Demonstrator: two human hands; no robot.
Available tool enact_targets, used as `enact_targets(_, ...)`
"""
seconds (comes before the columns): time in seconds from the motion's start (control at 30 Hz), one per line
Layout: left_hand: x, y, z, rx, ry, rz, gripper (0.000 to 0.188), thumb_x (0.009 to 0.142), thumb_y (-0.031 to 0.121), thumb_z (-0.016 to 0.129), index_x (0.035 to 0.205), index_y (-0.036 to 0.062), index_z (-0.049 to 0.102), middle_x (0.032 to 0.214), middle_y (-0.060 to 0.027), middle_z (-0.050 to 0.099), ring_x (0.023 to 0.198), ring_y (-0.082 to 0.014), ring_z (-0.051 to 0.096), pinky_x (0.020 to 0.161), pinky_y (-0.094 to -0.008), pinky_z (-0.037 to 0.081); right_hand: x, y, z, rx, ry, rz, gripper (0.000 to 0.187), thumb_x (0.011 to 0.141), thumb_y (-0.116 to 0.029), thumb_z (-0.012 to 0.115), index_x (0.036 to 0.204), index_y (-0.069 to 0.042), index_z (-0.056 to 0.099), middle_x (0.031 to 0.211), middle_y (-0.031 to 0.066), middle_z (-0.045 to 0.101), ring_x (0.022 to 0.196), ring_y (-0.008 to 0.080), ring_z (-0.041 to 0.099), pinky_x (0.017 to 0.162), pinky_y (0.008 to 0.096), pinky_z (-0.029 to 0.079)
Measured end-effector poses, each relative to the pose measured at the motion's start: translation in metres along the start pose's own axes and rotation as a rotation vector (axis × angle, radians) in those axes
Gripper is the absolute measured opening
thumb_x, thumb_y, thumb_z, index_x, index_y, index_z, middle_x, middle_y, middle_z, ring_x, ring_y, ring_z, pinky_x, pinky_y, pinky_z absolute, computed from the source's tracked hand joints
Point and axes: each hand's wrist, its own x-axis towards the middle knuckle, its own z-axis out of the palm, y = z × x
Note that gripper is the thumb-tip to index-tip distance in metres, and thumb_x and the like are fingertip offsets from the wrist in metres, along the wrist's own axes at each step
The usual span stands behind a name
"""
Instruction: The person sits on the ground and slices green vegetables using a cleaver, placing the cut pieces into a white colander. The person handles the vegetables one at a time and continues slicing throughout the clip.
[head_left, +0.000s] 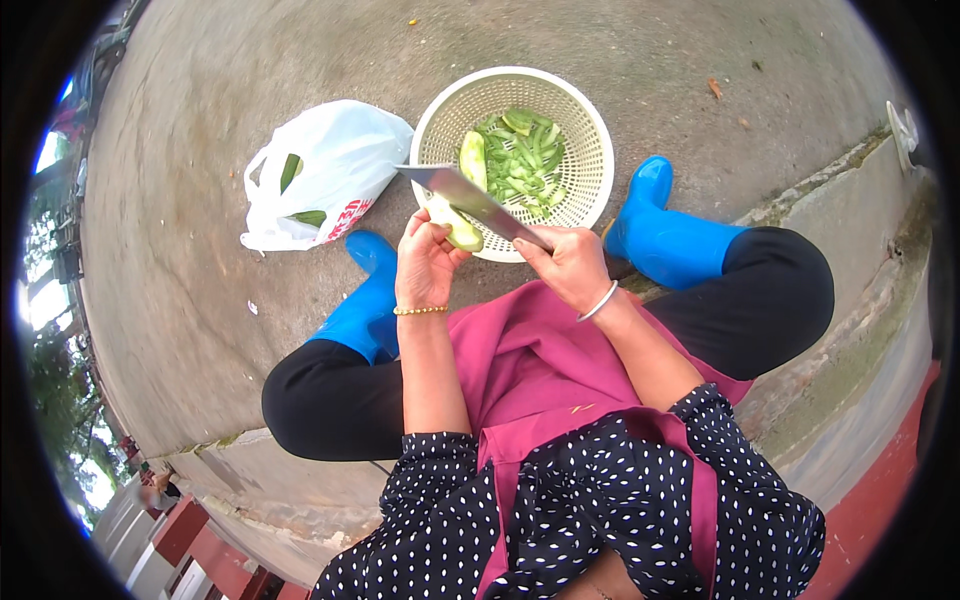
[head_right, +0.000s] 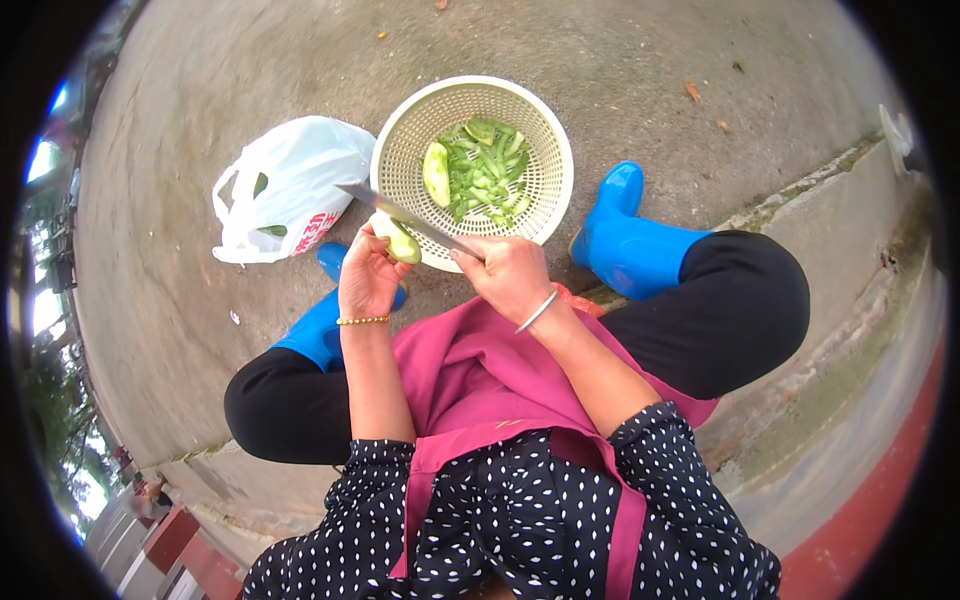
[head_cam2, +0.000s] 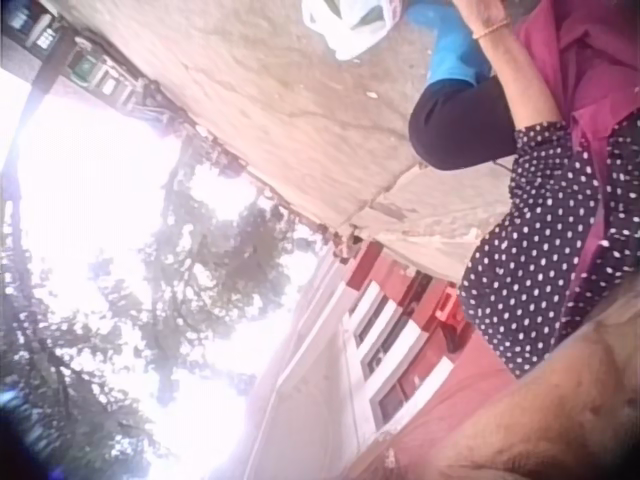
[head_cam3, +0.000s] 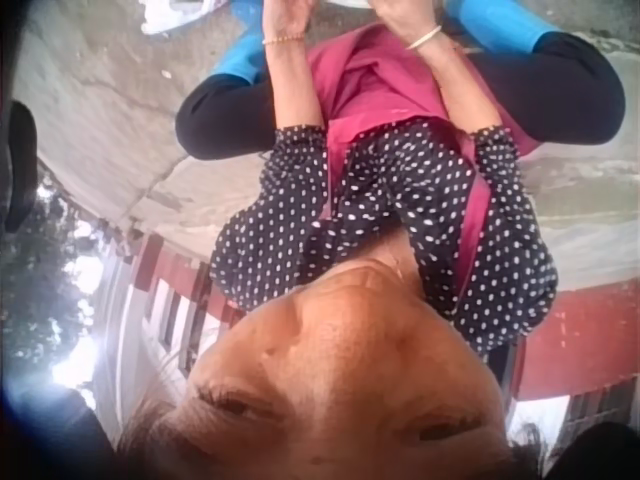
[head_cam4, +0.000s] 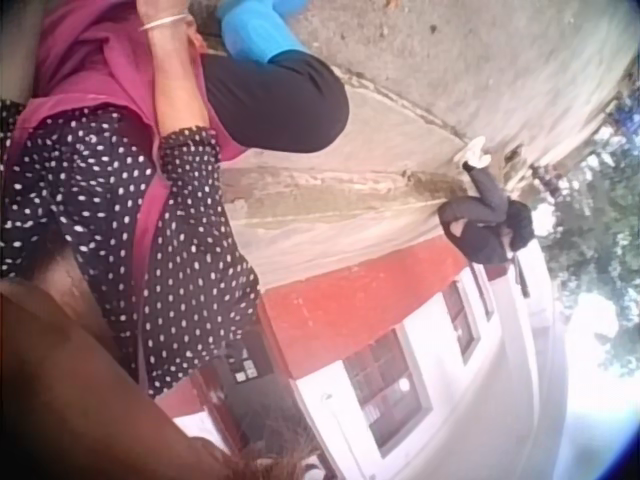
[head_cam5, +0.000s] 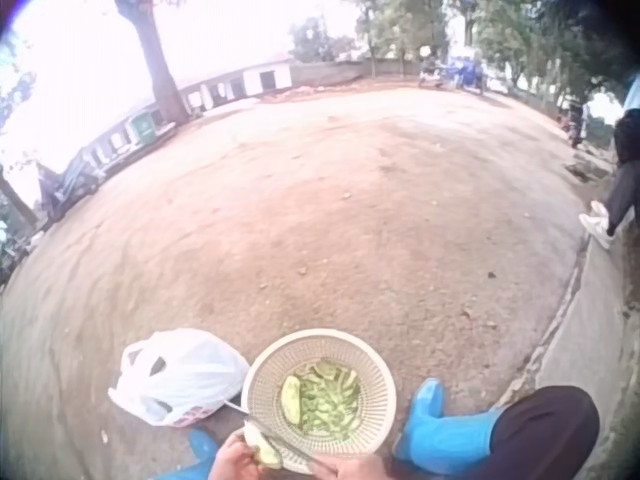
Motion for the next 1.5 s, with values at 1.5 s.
enact_targets(1.5, -0.014, -0.005, 0.004, -0.395, -0.338, -0.026, 0.039, 0.091, 0.01, 0.057, 0.128, -0.001, 0.049, 0.12, -0.0137, 0.061, 0.105, -0.0253, 0.062, 0.087, -0.0423, 0.055, 0.01, -0.007, -0.016, -0.357, 0.232, -0.641, 0.039, 0.071, -0.007, 0.075, 0.109, -0.01, 0.07, 0.054, -0.001, 0.042, 0.047, 0.0161, 0.045, 0.046, 0.0321, 0.032)
